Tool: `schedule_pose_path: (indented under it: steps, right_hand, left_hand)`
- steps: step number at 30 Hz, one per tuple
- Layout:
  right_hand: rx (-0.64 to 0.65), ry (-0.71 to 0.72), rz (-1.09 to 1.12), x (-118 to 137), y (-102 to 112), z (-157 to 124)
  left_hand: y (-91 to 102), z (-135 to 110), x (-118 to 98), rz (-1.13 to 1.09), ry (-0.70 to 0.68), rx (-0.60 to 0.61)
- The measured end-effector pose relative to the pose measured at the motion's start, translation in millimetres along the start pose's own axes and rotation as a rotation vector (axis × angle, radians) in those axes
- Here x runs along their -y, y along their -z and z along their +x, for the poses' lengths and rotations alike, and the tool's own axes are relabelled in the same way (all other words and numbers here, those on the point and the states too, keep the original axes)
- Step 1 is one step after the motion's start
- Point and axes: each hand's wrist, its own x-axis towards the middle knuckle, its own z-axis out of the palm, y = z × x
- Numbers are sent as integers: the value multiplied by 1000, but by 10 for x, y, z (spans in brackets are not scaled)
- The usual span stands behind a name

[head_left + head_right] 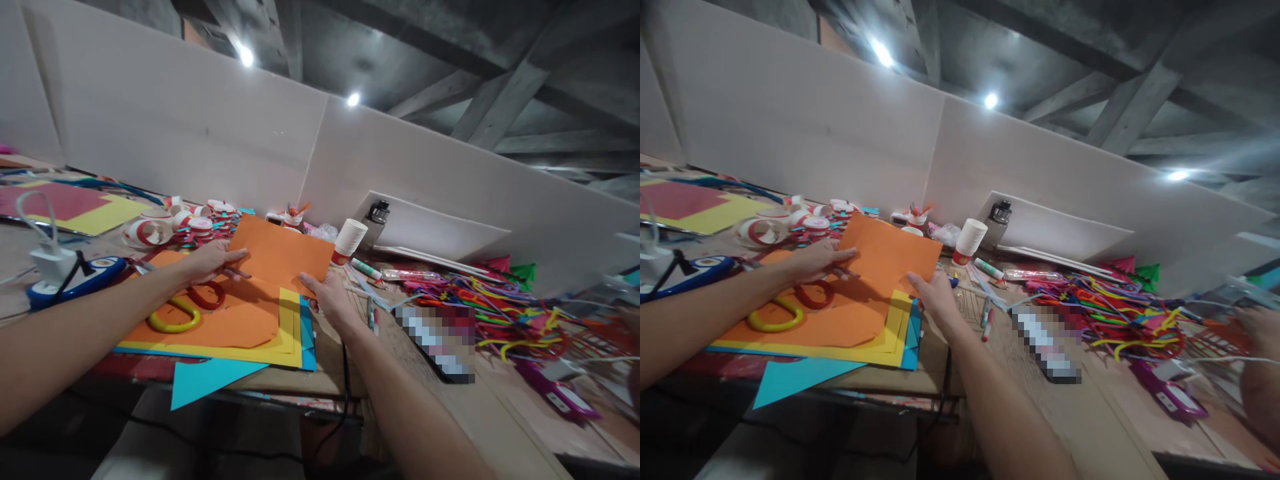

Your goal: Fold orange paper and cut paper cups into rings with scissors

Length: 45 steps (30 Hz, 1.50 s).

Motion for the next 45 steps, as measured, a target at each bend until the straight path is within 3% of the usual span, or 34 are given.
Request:
schedule_pose_path:
  steps: [7,12,15,21,25,32,38,45]
  right_hand:
    - [145,-59,117,34,-37,-39]
    - [107,-83,133,45,-52,-20]
    - [65,-68,199,19,-91,7]
    - [-12,57,309,-31,-351,-36]
    - [120,24,159,-62,-485,-125]
    - [61,145,-14,-95,-383,-165]
    - [48,292,-37,-67,-422,-182]
    - [124,137,-45,-170,-440,-190]
  left_hand:
    - [43,-25,11,28,-59,34]
    - [104,10,1,-42,-34,-27]
    - [122,29,-17,-194,-80,-87]
    - [5,-70,-24,-406,-100,179]
    - [-65,-108,6,-361,-67,89]
    - [-79,-77,16,-368,-46,54]
    - [-131,-77,-30,-392,19,-16]
    - [-138,-73,-71,-491,32,-45]
